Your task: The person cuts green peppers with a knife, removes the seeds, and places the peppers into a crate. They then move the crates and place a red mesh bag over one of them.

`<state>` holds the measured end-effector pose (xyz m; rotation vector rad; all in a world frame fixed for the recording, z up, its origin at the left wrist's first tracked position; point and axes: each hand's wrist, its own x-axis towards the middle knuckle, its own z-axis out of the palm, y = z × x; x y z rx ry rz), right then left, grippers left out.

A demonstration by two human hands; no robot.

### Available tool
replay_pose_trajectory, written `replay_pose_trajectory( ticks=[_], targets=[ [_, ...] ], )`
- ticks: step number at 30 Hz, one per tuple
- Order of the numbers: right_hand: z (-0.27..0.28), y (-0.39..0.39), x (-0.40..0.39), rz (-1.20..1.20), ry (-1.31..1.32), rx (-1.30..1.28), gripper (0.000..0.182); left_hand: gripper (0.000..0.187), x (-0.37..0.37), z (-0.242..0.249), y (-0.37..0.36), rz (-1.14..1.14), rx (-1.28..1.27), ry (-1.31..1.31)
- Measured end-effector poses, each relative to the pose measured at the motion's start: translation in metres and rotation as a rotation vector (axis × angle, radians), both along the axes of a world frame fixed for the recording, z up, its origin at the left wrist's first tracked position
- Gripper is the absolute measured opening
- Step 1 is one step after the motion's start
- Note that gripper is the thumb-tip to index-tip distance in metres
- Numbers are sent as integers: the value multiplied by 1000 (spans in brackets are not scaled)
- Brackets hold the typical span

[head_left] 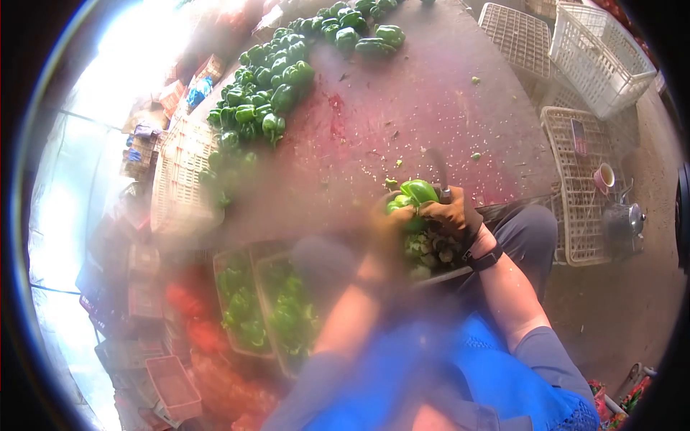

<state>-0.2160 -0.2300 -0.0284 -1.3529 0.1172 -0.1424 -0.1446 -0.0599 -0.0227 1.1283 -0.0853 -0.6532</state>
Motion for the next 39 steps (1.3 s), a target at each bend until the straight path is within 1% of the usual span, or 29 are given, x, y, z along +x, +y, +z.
replay_pose_trajectory(
  ticks=[1,3,5,7,9,11,12,13,15,16,17,18,19,20,21,22,24,25,26,27,28,30,31,34,35,37,38,39],
  targets=[
    [-3,-3,1,-8,11,53,20,39,1,-6,2,14,-6,15],
    [-7,-6,1,-25,37,161,20,40,-7,13,0,1,2,-1],
    [4,-4,-2,-10,87,234,21,42,-9,22,-2,-6,-14,-10],
    [7,-4,-2,30,121,258,21,43,-7,17,1,-1,79,-392],
    [7,-9,-3,94,142,231,22,43,-5,23,2,-55,76,-376],
    [12,-6,-3,103,151,146,23,42,3,33,3,-154,-30,35],
    [14,-4,-2,111,155,105,24,42,5,29,3,-149,13,-2],
    [4,-7,0,150,232,9,31,41,5,22,2,-137,57,-39],
    [-12,-5,3,92,220,64,33,41,0,16,2,-62,99,-153],
    [-20,-2,6,81,208,93,34,39,-4,6,-1,3,43,-213],
    [-33,-7,8,29,110,-60,37,35,-9,13,-2,26,110,-378],
    [-45,-6,10,-14,3,-200,40,32,-12,9,-3,63,132,-483],
    [-33,-1,10,-35,9,-143,44,30,-9,0,-4,40,152,-495],
    [-12,3,6,-59,23,-87,47,29,-14,1,-7,86,202,-510],
    [-5,9,6,-60,-15,-115,53,28,-12,-5,-8,118,280,-489],
    [3,15,6,-73,-57,-146,58,27,-12,2,-7,111,205,-341],
    [22,23,5,-10,-93,-213,63,26,-4,8,2,-55,73,-56],
    [15,22,6,-12,-130,-275,63,25,1,2,7,-80,8,4],
    [21,26,1,-29,-67,-235,61,25,3,-8,9,-110,-56,54],
    [6,24,3,-59,-65,-226,57,25,6,-13,12,-146,-123,111],
    [-9,21,6,-94,-61,-218,54,24,9,-19,14,-130,-200,159],
    [-5,20,5,-64,40,-23,51,23,7,-26,14,-103,-360,253],
    [-4,20,6,-49,91,75,49,21,6,-29,13,-100,-487,277],
    [-26,18,15,-99,47,-14,48,19,-1,-16,16,99,-348,175],
    [-11,29,13,-53,-14,7,44,18,-3,-14,13,178,-242,146],
    [-27,32,19,-88,42,-40,41,18,3,-21,11,213,-123,-41],
    [-27,36,22,-109,69,-63,39,18,5,-17,14,229,-61,-132],
    [-25,35,25,-67,93,-167,35,16,7,-12,17,242,-137,-43]
  ],
)
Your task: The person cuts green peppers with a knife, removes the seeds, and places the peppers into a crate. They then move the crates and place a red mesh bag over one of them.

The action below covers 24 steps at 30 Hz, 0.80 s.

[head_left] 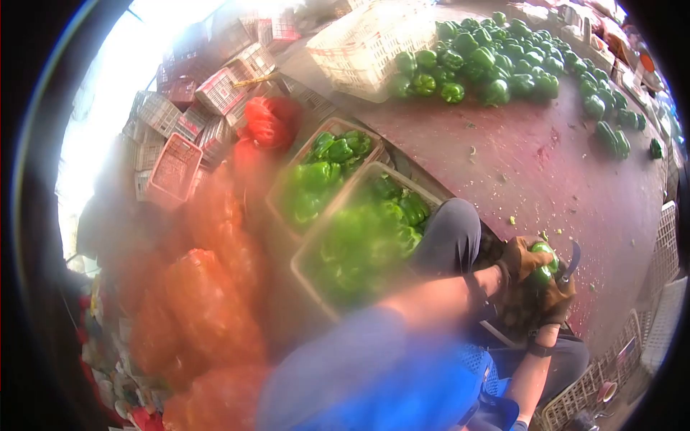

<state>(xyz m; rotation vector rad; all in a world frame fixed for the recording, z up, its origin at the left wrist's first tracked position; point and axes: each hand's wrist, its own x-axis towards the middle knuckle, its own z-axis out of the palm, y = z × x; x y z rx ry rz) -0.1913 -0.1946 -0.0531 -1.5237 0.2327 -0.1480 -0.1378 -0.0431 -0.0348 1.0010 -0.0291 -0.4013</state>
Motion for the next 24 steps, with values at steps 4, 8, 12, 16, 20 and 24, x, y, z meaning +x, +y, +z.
replay_pose_trajectory(
  ticks=[4,8,12,16,20,24],
  targets=[
    [9,13,3,71,73,171,26,12,18,19,18,-85,-126,197],
    [7,12,4,164,160,116,17,12,26,-7,23,-124,-248,183],
    [10,30,2,114,192,40,25,21,38,-2,54,-39,-226,-340],
    [4,28,-5,235,277,-64,31,29,63,37,144,167,-151,-266],
    [-5,28,-5,251,263,-115,33,34,95,35,305,745,124,-196],
    [-14,30,-5,230,364,-68,33,42,125,-50,453,1194,997,-396]
  ],
)
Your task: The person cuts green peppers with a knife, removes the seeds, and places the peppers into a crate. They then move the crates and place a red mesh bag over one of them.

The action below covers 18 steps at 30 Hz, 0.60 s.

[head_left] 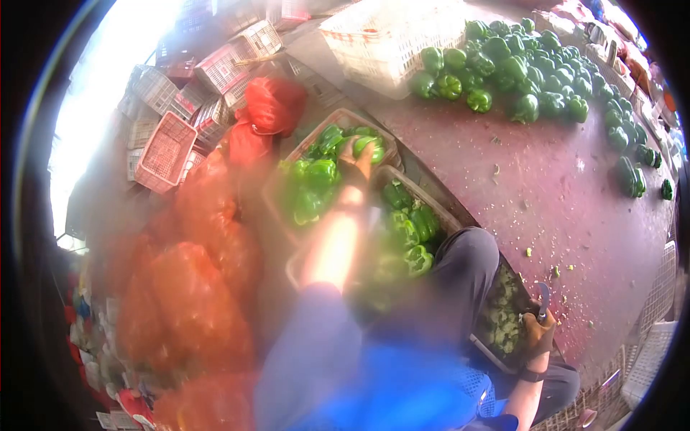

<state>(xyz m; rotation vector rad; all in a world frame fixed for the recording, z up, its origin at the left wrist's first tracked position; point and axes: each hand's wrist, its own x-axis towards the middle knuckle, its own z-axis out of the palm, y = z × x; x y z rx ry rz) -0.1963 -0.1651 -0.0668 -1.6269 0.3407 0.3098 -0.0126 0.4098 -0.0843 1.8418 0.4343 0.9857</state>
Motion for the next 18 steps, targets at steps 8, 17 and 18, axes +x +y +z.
replay_pose_trajectory(
  ticks=[8,17,18],
  targets=[
    [-31,-2,4,19,-5,-183,32,81,-36,-93,62,96,716,883],
    [8,11,12,-49,100,-161,27,88,7,-15,53,-83,553,1311],
    [9,12,13,-67,96,-120,27,82,12,38,21,-99,547,1436]
  ],
)
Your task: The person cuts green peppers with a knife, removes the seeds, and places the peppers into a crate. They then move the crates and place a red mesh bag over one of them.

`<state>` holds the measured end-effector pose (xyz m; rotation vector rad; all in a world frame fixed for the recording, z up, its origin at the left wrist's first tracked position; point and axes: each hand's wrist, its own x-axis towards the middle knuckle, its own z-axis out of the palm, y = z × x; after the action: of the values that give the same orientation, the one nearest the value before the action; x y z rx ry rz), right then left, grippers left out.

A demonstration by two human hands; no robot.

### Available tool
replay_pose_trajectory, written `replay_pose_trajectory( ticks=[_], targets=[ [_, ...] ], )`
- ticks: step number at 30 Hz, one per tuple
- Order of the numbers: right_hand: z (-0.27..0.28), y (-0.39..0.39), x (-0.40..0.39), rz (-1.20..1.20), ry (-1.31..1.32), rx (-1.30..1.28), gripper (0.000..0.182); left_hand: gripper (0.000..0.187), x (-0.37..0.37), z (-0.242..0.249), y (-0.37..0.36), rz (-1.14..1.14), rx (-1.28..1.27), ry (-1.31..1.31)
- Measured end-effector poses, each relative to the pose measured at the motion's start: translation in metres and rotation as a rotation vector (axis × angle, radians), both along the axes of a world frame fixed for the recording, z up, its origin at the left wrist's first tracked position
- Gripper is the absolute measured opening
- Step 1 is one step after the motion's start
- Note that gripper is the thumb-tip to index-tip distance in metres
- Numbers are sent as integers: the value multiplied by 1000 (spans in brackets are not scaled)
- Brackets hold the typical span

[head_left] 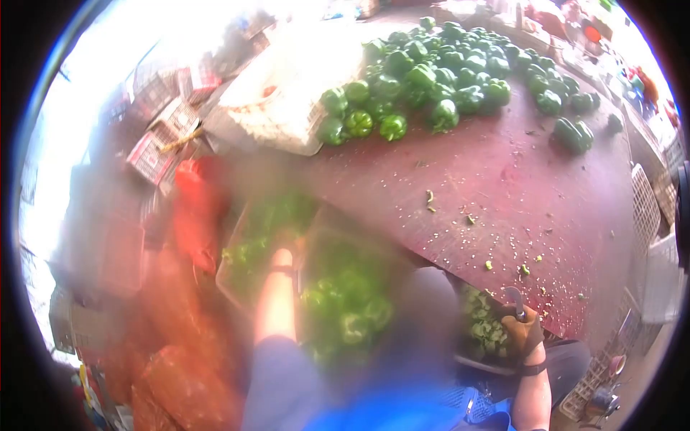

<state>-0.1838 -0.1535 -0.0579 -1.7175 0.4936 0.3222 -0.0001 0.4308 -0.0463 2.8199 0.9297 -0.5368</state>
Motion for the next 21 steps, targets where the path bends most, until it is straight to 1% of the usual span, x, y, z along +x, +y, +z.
replay_pose_trajectory(
  ticks=[1,2,3,5,7,8,9,11,12,14,15,17,18,19,20,21],
  targets=[
    [0,0,2,-19,-9,41,28,77,9,41,-29,20,10,121],
    [1,-4,3,-11,6,53,28,64,13,8,-8,-7,64,-115],
    [0,-5,3,-51,-10,81,31,62,22,-8,-5,-31,56,-300],
    [-1,-3,6,-121,-37,135,35,62,54,-13,-27,-228,-135,-477],
    [22,2,11,-128,-22,199,41,61,97,-28,-62,-368,-473,-634],
    [29,2,15,-131,-16,231,43,61,121,-31,-91,-397,-565,-713],
    [25,-1,17,-141,-61,238,45,61,148,-32,-123,-428,-660,-792],
    [12,-10,14,-165,-148,245,48,67,198,-26,-181,-489,-638,-752],
    [1,-16,12,-185,-157,282,46,70,219,-20,-211,-490,-590,-739],
    [0,-21,15,-259,-81,336,45,77,248,6,-276,-489,-499,-706],
    [2,-22,17,-297,-41,362,44,80,264,10,-300,-490,-456,-687],
    [15,-27,22,-265,6,353,43,81,305,-4,-332,-561,-382,-856],
    [19,-28,22,-262,25,367,43,81,324,-10,-343,-514,-385,-796],
    [18,-33,23,-256,44,381,43,83,338,-13,-358,-507,-367,-805],
    [12,-37,21,-229,27,363,42,82,345,-16,-366,-438,-247,-652],
    [13,-40,22,-225,24,369,42,81,339,5,-380,-368,-125,-500]
  ],
)
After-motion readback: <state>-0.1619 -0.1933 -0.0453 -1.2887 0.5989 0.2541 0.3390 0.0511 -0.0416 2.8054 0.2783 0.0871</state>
